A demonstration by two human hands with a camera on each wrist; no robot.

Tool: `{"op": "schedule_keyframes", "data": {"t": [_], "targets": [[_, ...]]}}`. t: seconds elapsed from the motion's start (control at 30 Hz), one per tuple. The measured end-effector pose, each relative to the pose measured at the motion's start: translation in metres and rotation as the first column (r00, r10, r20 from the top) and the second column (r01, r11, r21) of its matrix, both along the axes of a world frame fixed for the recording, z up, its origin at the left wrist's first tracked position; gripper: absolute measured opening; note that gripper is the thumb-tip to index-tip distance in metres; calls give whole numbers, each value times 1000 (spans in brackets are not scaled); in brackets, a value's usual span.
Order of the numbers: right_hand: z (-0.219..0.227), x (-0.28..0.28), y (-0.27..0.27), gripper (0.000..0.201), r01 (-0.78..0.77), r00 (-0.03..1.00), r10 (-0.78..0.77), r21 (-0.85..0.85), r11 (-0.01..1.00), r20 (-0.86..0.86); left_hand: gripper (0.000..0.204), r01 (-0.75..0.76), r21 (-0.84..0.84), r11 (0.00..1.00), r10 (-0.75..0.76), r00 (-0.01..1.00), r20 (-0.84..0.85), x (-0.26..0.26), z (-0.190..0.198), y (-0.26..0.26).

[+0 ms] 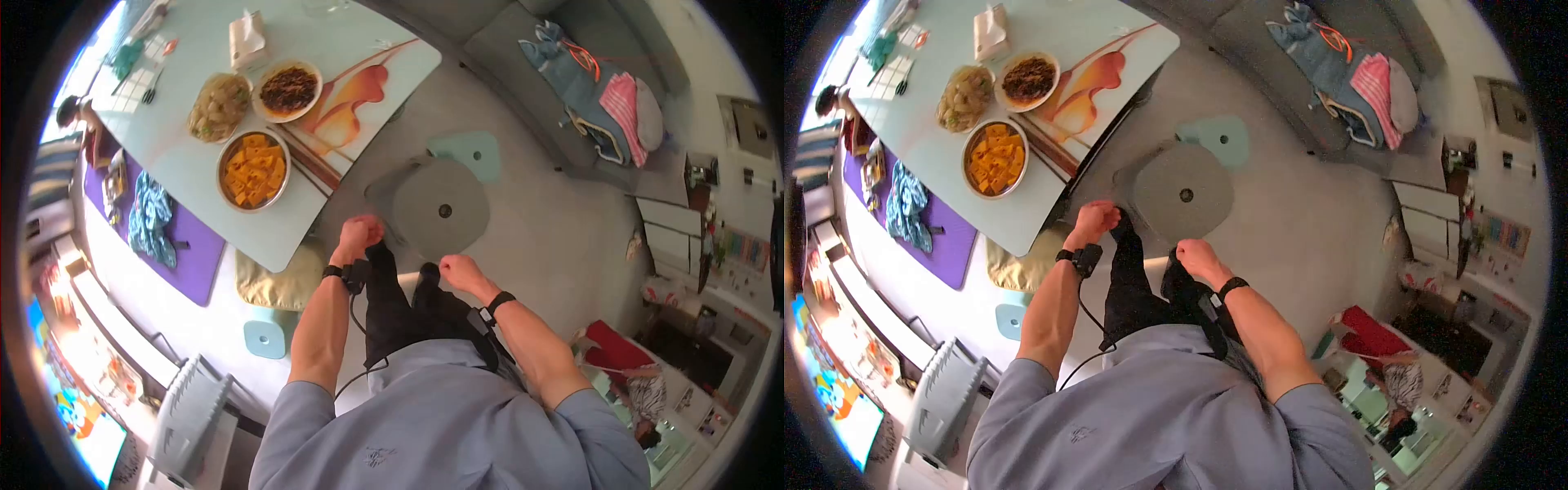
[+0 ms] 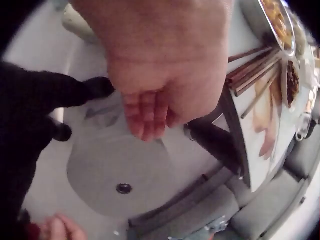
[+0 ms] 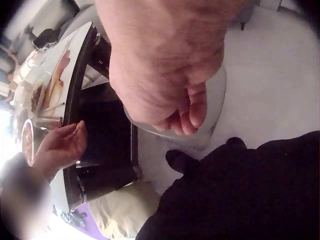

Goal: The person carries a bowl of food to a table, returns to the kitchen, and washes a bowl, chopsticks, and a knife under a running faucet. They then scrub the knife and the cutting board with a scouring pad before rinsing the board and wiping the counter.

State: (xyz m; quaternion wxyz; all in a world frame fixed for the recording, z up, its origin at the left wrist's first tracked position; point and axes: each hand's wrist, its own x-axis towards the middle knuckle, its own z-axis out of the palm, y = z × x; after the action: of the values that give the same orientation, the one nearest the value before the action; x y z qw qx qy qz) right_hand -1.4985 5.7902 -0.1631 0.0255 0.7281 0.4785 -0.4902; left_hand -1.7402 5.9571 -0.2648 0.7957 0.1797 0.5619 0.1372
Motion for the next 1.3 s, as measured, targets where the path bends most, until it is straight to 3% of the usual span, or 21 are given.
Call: {"op": "schedule_keyframes", "data": {"t": [0.03,0.1,0.17,0.2,0.23,0.27,0.33,0.4,0.5,0.67,0.73,0.87,0.93,1.0,1.07,1.1,1.13,1.2,1.23,1.27,1.3], "targets": [[-4,6,-11,21,-24,1000,23,35,999,16,15,24,4,1000,-24,1000,1,0,-5,-14],[-7,18,-31,20,-14,999,10,75,997,47,18,401,156,903,-378,912,-161,-3,-24,-35],[-5,24,-52,17,34,998,-44,170,985,51,23,786,248,566,-559,587,-585,-5,-57,-65],[-4,28,-67,17,82,993,-95,173,982,68,25,902,241,357,-609,421,-672,-4,-50,-75],[-5,32,-79,16,119,990,-130,176,977,52,27,968,214,131,-607,249,-755,-3,-43,-83],[-5,39,-98,16,154,986,-162,177,972,32,27,971,225,83,-618,227,-752,-2,-43,-94],[-5,50,-136,16,215,973,-227,216,952,33,27,964,193,-185,-640,31,-768,-7,-40,-108],[-8,55,-171,16,255,964,-265,266,930,5,26,953,164,-254,-593,-20,-805,-8,-34,-117],[-10,69,-236,17,281,958,-288,196,940,10,25,944,115,-309,-506,-61,-860,-17,-14,-122],[-27,90,-391,19,312,938,-341,271,910,65,21,903,36,-428,-351,-129,-927,9,67,-161],[-35,100,-458,19,319,925,-365,309,896,104,21,832,-45,-553,-258,-222,-940,24,93,-177],[-33,133,-569,21,281,924,-305,130,951,230,19,802,-22,-597,-224,-193,-955,57,102,-204],[-29,150,-604,21,411,876,-423,102,906,230,20,751,-62,-657,-197,-250,-948,93,111,-234],[-23,166,-627,21,566,804,-580,132,814,131,18,469,-83,-879,-46,-258,-965,110,59,-251],[-40,184,-646,20,670,719,-690,178,721,90,21,614,60,-787,-163,-113,-980,139,17,-288],[-5,195,-635,21,768,637,-770,64,637,23,19,580,149,-801,-227,-65,-972,153,-1,-304],[-8,202,-638,19,805,590,-807,84,588,-8,17,535,235,-811,-294,-25,-956,170,-11,-318],[-11,231,-635,18,844,530,-847,122,522,-42,18,486,218,-846,-336,-169,-927,226,16,-350],[-8,243,-630,17,898,438,-893,82,432,-102,18,471,220,-854,-329,-163,-930,257,36,-361],[-8,255,-626,16,941,337,-928,31,337,-156,24,662,235,-712,-487,-224,-844,286,56,-371],[-7,272,-623,16,947,320,-934,40,318,-155,30,818,199,-539,-637,-242,-732,317,69,-374]]}}
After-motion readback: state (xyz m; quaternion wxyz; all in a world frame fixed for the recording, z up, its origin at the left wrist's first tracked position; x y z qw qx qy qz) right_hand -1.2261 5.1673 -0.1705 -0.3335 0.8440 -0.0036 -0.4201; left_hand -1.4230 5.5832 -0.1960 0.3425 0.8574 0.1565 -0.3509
